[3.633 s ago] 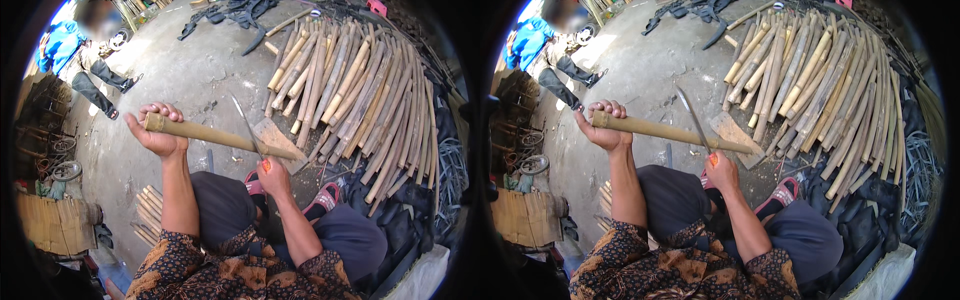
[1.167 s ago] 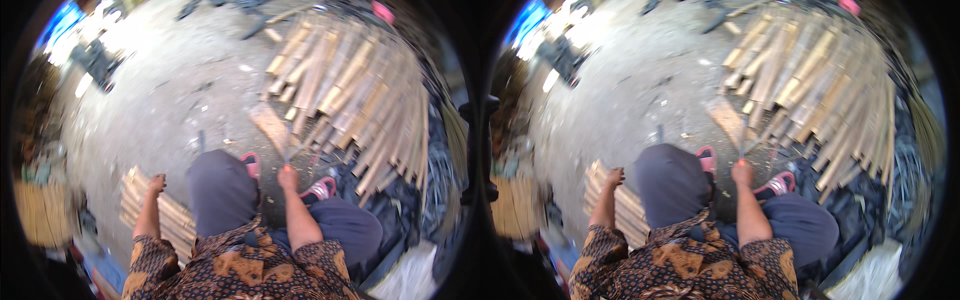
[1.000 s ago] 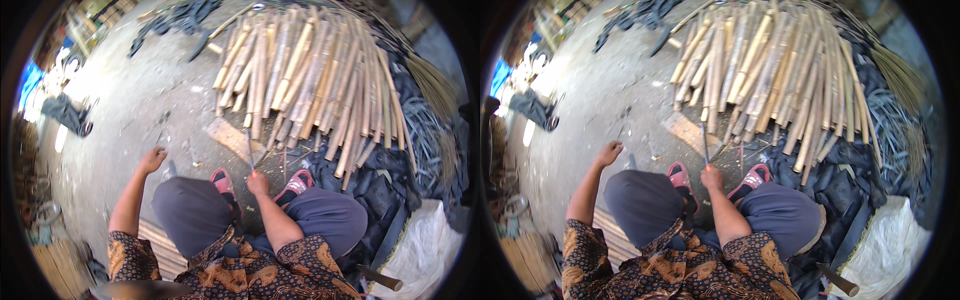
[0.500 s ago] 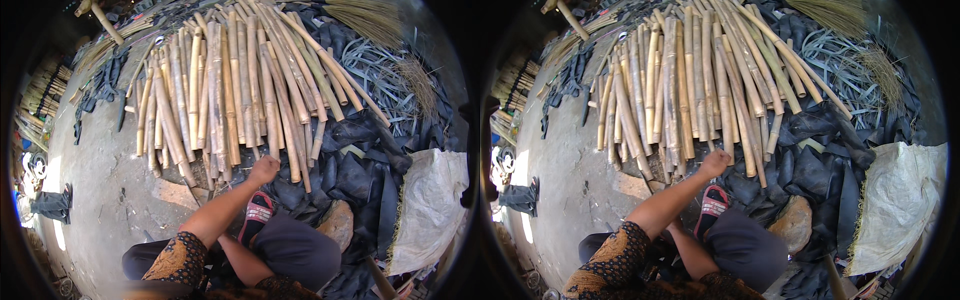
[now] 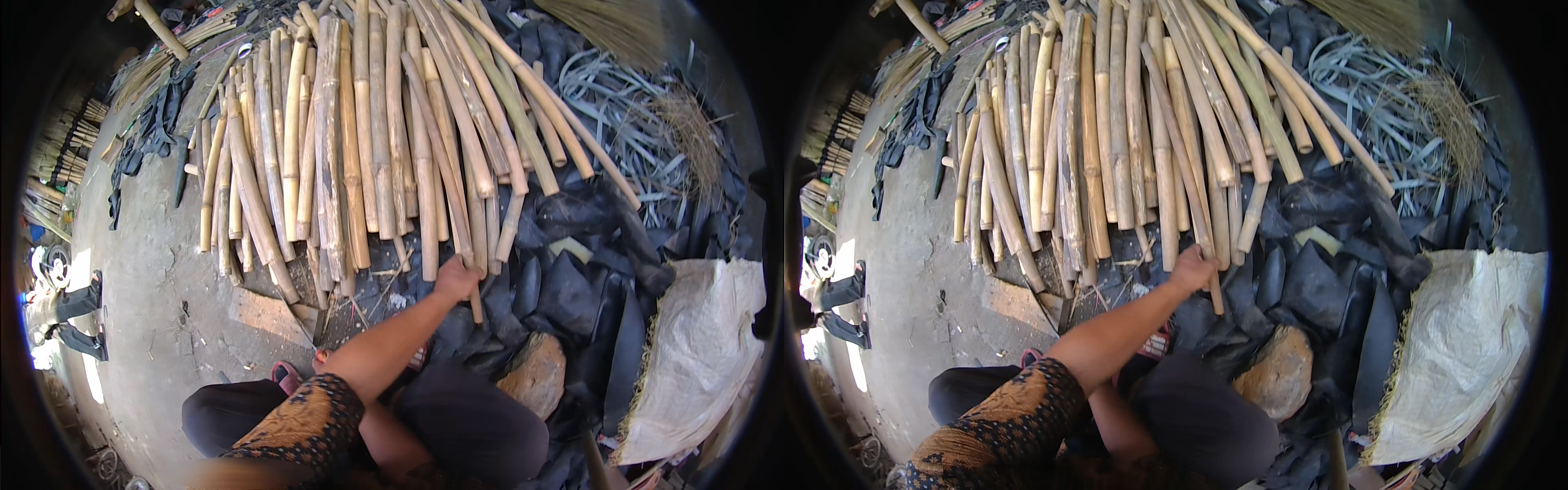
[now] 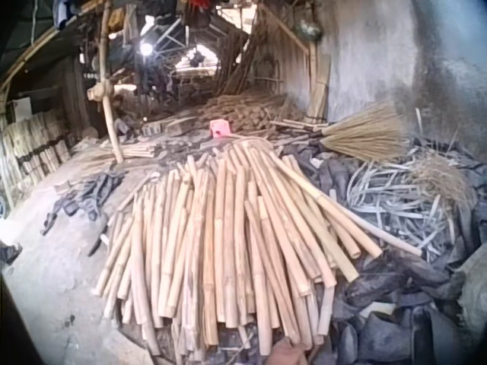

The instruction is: The person sits on the floor and repeatedly picks up bamboo sticks, then uses a knife to shave and shape the ends. Finished pieces are placed in a growing pile nearby.

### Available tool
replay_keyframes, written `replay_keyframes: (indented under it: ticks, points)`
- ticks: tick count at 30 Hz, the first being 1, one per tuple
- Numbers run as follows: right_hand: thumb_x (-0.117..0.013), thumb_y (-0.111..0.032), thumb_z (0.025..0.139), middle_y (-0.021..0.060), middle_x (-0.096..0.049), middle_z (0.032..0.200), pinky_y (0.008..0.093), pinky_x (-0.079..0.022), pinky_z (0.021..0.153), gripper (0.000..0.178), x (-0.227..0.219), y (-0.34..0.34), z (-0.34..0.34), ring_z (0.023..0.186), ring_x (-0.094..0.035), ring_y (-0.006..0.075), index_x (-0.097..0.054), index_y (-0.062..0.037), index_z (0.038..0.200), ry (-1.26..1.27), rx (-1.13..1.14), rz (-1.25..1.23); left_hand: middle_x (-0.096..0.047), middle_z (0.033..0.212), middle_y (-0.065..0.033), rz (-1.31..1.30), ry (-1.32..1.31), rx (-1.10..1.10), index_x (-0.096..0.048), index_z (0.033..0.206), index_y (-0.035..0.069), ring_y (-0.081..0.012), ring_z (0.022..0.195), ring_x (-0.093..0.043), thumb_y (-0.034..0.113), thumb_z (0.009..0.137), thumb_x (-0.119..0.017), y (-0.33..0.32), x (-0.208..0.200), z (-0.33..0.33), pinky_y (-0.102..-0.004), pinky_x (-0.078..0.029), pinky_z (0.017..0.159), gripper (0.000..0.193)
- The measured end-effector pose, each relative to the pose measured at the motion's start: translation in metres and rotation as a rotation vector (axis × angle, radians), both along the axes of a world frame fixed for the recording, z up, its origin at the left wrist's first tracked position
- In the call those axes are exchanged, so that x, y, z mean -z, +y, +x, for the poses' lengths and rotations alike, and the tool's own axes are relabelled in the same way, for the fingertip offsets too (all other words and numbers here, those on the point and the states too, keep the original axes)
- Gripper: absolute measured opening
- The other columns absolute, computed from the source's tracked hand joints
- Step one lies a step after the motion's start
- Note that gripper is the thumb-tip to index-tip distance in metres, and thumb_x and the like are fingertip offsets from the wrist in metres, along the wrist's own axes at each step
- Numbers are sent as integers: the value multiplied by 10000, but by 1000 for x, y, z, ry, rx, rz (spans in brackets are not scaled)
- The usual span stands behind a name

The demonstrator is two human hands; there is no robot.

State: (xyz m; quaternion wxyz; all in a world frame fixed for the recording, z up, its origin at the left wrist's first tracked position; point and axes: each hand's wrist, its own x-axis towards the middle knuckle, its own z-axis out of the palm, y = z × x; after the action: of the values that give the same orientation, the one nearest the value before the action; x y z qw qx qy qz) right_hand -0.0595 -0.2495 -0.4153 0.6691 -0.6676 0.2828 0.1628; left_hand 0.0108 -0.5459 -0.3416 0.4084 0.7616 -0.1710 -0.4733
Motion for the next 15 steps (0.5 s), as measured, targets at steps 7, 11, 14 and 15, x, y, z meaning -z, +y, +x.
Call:
replay_keyframes:
  ticks: [7,11,14,15]
  points:
    - [-639,-441,881,255,-663,1241,503,-513,968,532,0,1,5,1151,-645,412,-638,-70,1261,-98,127,99,-617,1270,-224,-537,615,-404,-326,1493,59,-318,1001,-692,100,1042,-472,143,-93,22,-461,-584,904,476]
    - [-637,-444,879,258,-663,1236,503,-514,962,534,-9,7,20,1145,-648,410,-640,-67,1256,-89,107,74,-611,1270,-273,-685,389,-474,-357,1485,84,-403,1008,-707,218,1016,-534,245,-184,31,-523,-588,915,518]
    - [-614,-454,880,233,-704,911,502,-541,851,427,-14,16,27,928,-703,393,-713,-54,993,75,-61,-237,-674,1162,-280,-1038,301,-487,-401,1488,42,-444,1076,-685,298,954,-562,304,-247,47,-613,-534,977,613]
    - [-619,-464,879,214,-710,791,495,-549,812,425,-15,20,28,850,-720,371,-724,-53,906,99,-32,-253,-696,1104,-272,-1161,187,-626,-436,1460,31,-456,1092,-679,282,943,-566,322,-264,41,-633,-509,997,589]
